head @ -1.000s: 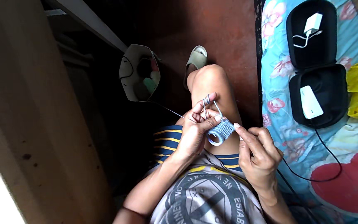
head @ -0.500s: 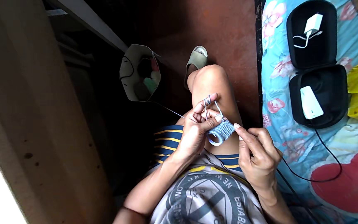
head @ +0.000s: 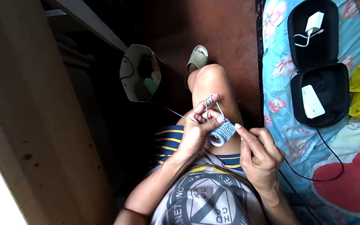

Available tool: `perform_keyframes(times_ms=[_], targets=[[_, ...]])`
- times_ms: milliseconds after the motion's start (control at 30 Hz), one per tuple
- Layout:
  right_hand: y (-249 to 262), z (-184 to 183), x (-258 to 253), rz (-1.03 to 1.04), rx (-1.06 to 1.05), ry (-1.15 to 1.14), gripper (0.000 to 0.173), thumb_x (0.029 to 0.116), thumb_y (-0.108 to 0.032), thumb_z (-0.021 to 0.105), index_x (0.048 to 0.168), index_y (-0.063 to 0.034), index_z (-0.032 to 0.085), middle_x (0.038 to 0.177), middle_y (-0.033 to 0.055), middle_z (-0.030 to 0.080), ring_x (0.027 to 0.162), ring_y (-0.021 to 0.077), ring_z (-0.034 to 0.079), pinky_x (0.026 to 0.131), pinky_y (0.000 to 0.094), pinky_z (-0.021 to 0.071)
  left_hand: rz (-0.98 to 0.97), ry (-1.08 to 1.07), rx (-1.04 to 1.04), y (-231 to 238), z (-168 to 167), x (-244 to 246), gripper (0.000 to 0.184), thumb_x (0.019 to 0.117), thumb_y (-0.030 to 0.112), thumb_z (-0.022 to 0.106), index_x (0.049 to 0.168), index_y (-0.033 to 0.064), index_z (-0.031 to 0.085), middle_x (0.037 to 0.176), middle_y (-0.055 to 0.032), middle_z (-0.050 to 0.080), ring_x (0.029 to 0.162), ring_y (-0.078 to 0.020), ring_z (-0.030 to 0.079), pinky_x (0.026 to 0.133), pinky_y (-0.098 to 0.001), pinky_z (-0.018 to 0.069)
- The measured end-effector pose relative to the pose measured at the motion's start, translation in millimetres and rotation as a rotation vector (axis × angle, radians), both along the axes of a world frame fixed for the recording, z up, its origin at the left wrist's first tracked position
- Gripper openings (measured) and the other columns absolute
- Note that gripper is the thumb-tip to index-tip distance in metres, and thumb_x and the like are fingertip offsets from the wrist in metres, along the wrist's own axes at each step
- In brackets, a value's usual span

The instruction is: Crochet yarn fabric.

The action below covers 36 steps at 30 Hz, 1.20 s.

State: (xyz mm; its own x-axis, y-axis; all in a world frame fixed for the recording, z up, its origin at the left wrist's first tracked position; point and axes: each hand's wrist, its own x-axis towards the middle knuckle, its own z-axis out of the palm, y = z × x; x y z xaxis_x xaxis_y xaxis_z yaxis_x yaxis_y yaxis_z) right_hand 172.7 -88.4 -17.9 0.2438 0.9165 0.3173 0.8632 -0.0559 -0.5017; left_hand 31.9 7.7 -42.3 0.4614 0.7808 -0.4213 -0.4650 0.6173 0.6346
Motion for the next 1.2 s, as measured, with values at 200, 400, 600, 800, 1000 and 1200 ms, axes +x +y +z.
perform_keyframes(times_ms=[200,400,600,800,1000,1200], targets=[[-0.1,6.0,-2.6,-0.006,-0.028,-0.103,0.027,0.0939,-0.002,0.058,0.106,-0.0075,0.082,0.082,0.0131,0.066,0.066,0.0139,0.058,0.054,0.0213,0.0420,0.003,-0.018,-0.027,-0.5,-2.3,0.9,0.052,0.0903,-0.012,0.058,0.139,0.0045,0.058,0.079,-0.0083,0.068,0.067,-0.0117,0.066,0.068,-0.0272,0.0587],[-0.3,7.4,-2.7,-0.006,-0.043,-0.131,0.028,0.0934,-0.001,0.058,0.106,-0.0084,0.082,0.083,0.0124,0.065,0.066,0.0145,0.058,0.052,0.0219,0.0415,0.006,-0.006,0.002,-0.5,-1.9,1.2,0.050,0.0900,-0.012,0.059,0.138,0.0027,0.059,0.080,-0.0081,0.069,0.067,-0.0110,0.066,0.069,-0.0267,0.0587],[-1.6,3.2,1.6,0.014,-0.037,-0.088,0.028,0.0933,-0.002,0.058,0.105,-0.0089,0.082,0.083,0.0129,0.066,0.066,0.0146,0.059,0.054,0.0219,0.0431,-0.029,0.037,0.012,-0.5,-1.4,0.7,0.048,0.0898,-0.013,0.060,0.135,0.0025,0.061,0.077,-0.0075,0.068,0.065,-0.0106,0.065,0.066,-0.0265,0.0584],[-0.3,-7.5,8.3,0.037,-0.029,0.115,0.024,0.0949,-0.004,0.060,0.104,-0.0070,0.082,0.085,0.0116,0.067,0.067,0.0094,0.059,0.057,0.0185,0.0458,-0.050,0.057,0.015,0.2,-0.4,-1.9,0.044,0.0931,-0.009,0.058,0.136,0.0021,0.061,0.077,-0.0060,0.066,0.067,-0.0105,0.065,0.069,-0.0267,0.0582],[0.8,-12.3,8.6,0.040,0.007,0.166,0.022,0.0950,-0.004,0.061,0.102,-0.0063,0.082,0.084,0.0115,0.066,0.068,0.0076,0.059,0.058,0.0168,0.0457,-0.054,0.131,0.085,-0.2,3.8,-2.3,0.044,0.0961,-0.009,0.056,0.139,0.0014,0.059,0.077,-0.0069,0.068,0.067,-0.0107,0.067,0.069,-0.0270,0.0589],[0.6,-11.1,6.5,0.031,0.022,0.042,0.023,0.0942,-0.003,0.061,0.102,-0.0069,0.082,0.082,0.0123,0.066,0.069,0.0116,0.060,0.059,0.0192,0.0462,-0.035,0.208,0.196,-3.8,3.4,0.9,0.045,0.0959,-0.009,0.056,0.140,0.0000,0.057,0.076,-0.0043,0.069,0.065,-0.0083,0.066,0.065,-0.0243,0.0577]])
